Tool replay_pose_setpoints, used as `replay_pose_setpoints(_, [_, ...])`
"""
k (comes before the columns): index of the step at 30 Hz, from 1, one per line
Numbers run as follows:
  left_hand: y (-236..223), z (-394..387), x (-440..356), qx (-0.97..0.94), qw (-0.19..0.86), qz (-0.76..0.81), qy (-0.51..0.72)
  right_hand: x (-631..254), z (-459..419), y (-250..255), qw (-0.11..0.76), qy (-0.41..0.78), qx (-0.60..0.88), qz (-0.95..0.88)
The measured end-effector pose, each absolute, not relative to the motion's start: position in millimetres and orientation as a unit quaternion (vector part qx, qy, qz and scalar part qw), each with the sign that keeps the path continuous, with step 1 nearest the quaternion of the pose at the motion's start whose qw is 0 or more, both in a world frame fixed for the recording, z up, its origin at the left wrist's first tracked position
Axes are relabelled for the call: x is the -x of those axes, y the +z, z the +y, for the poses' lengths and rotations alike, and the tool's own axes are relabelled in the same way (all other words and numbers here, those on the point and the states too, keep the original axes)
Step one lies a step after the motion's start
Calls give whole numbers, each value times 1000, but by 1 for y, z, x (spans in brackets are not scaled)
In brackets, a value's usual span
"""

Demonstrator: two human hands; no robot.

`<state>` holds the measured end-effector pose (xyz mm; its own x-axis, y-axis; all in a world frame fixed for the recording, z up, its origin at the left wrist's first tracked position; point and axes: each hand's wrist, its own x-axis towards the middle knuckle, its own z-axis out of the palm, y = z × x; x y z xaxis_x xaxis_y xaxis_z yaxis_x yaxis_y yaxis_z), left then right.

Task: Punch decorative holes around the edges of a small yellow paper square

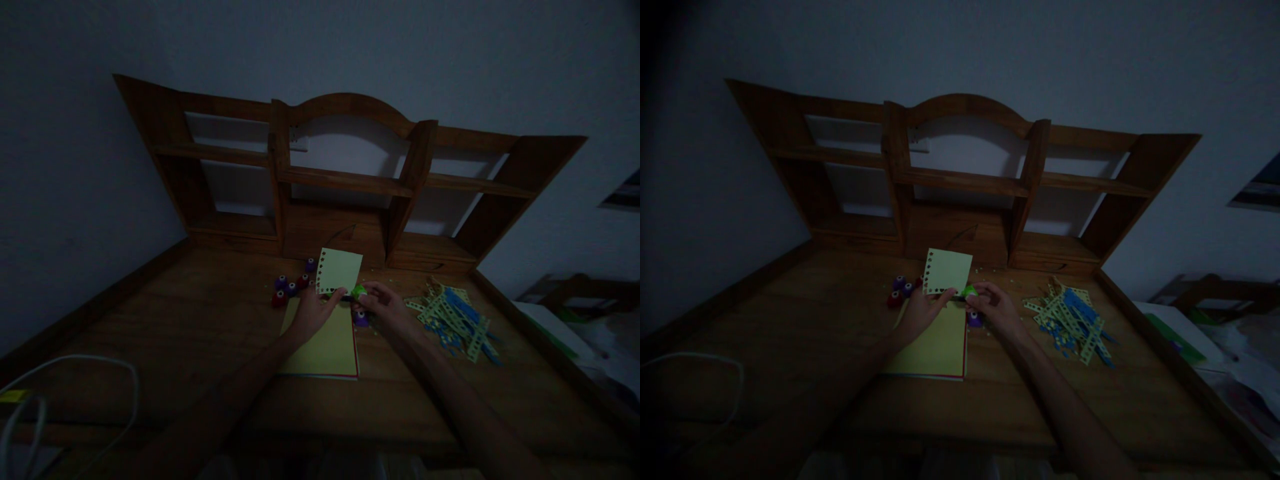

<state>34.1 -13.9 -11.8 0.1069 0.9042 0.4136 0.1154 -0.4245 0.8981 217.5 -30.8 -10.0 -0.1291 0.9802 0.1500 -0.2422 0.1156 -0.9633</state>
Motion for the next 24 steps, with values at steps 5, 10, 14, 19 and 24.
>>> replay_pose_setpoints(5, [-14, -13, -34, -663, 346, 384, 542, -218, -30, -10, 555, 547, 371, -505])
replay_pose_setpoints(10, [-16, -12, -34, -666, 344, 383, 539, -217, -34, -3, 514, 564, 376, -525])
replay_pose_setpoints(14, [-16, -13, -34, -668, 360, 374, 534, -216, -36, -3, 499, 566, 386, -531])
replay_pose_setpoints(19, [-9, -19, -33, -667, 376, 370, 526, -220, -33, -8, 481, 559, 411, -536])
replay_pose_setpoints(24, [-4, -23, -32, -661, 398, 376, 513, -219, -33, -8, 484, 571, 397, -532])
